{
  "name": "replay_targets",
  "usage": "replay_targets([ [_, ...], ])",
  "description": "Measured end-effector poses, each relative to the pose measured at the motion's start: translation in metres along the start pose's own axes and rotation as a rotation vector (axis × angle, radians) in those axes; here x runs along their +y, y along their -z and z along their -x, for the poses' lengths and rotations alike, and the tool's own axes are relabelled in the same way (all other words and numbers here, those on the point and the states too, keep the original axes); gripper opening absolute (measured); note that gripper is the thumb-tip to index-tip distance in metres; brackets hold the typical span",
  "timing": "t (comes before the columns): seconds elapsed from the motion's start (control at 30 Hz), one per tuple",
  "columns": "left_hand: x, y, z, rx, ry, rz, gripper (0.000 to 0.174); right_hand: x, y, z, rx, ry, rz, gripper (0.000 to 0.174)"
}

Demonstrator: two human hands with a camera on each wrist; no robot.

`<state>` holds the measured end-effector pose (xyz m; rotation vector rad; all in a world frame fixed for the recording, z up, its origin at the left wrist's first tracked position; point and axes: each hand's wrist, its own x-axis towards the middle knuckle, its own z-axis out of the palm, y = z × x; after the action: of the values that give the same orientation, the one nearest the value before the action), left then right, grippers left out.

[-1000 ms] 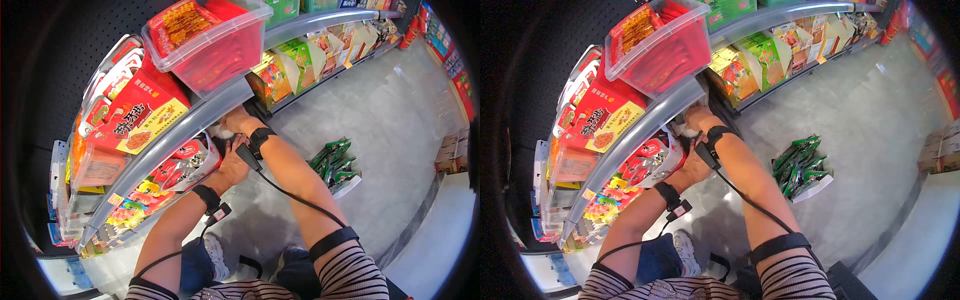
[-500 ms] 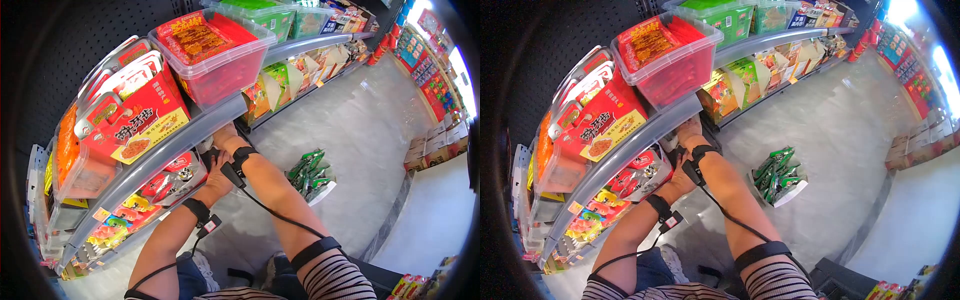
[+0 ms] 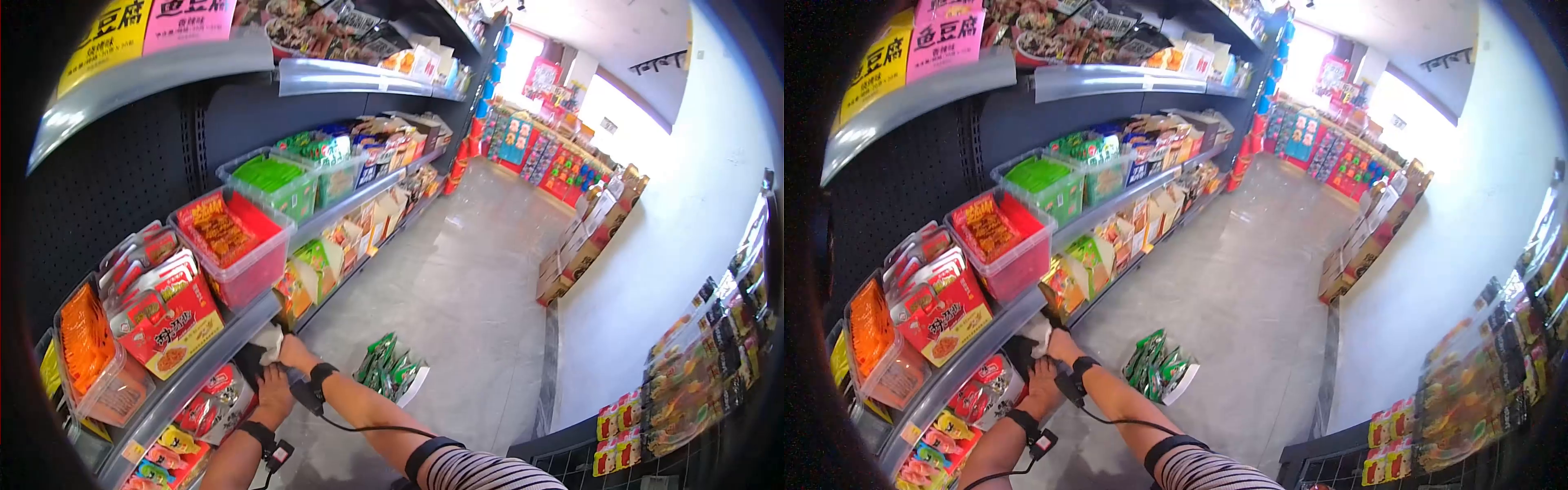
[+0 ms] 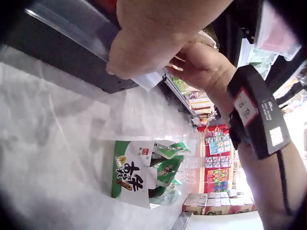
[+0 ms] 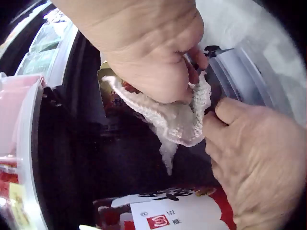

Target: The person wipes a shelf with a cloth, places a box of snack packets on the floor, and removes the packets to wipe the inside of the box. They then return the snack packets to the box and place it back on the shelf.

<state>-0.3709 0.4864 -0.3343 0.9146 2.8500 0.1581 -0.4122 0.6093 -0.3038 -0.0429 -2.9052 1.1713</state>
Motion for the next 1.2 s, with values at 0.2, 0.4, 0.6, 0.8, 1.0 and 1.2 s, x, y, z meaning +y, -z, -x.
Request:
replay_targets([
  [0.2, -0.001, -0.006, -0.006, 0.001, 0.047, 0.051, 0.076, -0.007, -0.008, -0.002, -0.100, 0.042, 0.333, 0.030],
  [0.4, -0.006, -0.012, -0.009, 0.026, 0.017, 0.136, 0.070, -0.008, -0.018, -0.014, -0.347, 0.057, 0.578, 0.033],
  [0.6, 0.000, 0.001, -0.003, 0.078, -0.018, 0.071, 0.046, -0.026, -0.005, -0.032, -0.433, -0.006, 0.724, 0.048],
  [0.8, -0.006, -0.005, -0.015, 0.194, -0.150, -0.118, 0.047, -0.006, -0.025, -0.059, -0.217, 0.092, 0.507, 0.053],
  [1.0, -0.007, -0.004, -0.016, 0.174, -0.168, -0.099, 0.047, -0.052, 0.009, -0.081, -0.373, 0.426, 0.459, 0.043],
  [1.2, -0.005, 0.005, -0.016, 0.088, -0.128, -0.051, 0.041, -0.046, 0.001, -0.085, -0.379, 0.458, 0.321, 0.041],
])
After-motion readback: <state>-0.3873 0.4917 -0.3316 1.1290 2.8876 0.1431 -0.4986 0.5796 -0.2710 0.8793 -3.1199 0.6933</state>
